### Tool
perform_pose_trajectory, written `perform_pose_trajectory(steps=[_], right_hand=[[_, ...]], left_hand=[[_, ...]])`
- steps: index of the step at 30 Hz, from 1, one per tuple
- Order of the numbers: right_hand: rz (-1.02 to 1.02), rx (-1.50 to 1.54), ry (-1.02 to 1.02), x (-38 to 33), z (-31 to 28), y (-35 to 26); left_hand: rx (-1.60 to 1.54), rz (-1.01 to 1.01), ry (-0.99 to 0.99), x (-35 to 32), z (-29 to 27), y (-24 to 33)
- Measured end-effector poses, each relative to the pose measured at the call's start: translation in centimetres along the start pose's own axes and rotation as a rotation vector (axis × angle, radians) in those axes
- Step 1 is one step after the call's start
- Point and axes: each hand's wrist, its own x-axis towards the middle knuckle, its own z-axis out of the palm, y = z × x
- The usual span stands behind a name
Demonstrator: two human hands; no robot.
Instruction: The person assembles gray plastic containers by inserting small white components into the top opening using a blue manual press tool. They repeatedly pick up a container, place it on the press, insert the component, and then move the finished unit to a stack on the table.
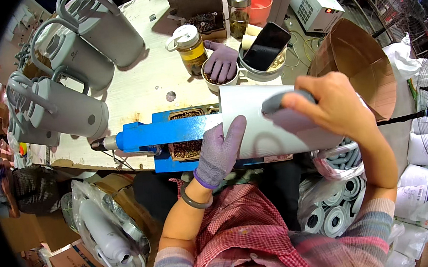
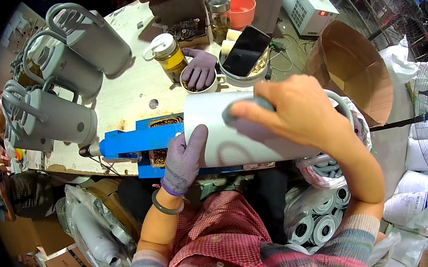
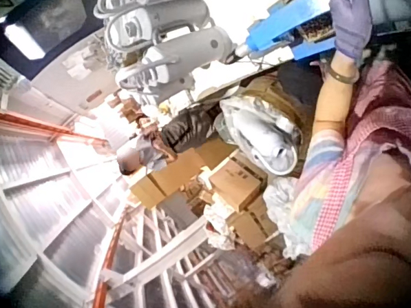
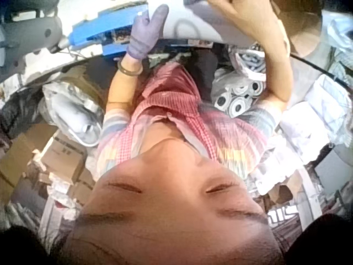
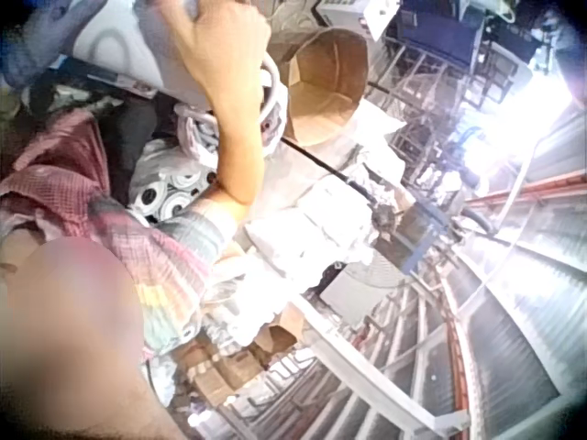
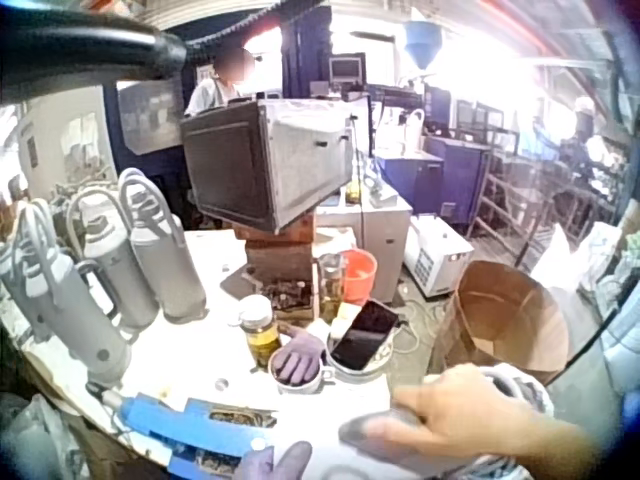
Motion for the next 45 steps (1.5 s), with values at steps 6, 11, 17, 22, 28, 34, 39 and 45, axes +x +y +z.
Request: perform_pose_trajectory(steps=[6,11,17,22,28,34,39,45], right_hand=[[-0.059,-0.057,0.044,-0.1,0.3,-0.4],[-0.063,-0.104,0.035,0.3,0.9,-0.5],[-0.043,-0.106,-0.015,0.7,0.9,-0.4],[-0.038,-0.089,-0.044,0.6,1.1,-0.4],[-0.024,-0.131,-0.059,0.5,1.3,-0.4],[0.004,-0.155,-0.058,0.5,1.4,-0.8],[0.005,-0.191,-0.061,0.3,1.1,-1.1],[0.071,-0.291,0.008,-0.6,1.6,-2.1]], left_hand=[[-0.345,-0.169,0.009,-0.1,0.3,0.3],[-0.325,-0.201,0.005,0.0,0.2,0.1],[-0.240,-0.192,-0.011,-0.3,-0.1,0.4],[-0.234,-0.174,-0.026,0.2,0.2,-0.1],[-0.231,-0.150,-0.055,0.2,0.1,-0.3],[-0.273,-0.191,-0.084,0.3,-0.1,-0.7],[-0.343,-0.168,-0.064,0.0,0.4,-1.6],[-0.287,-0.166,0.003,0.2,0.5,-0.6]])
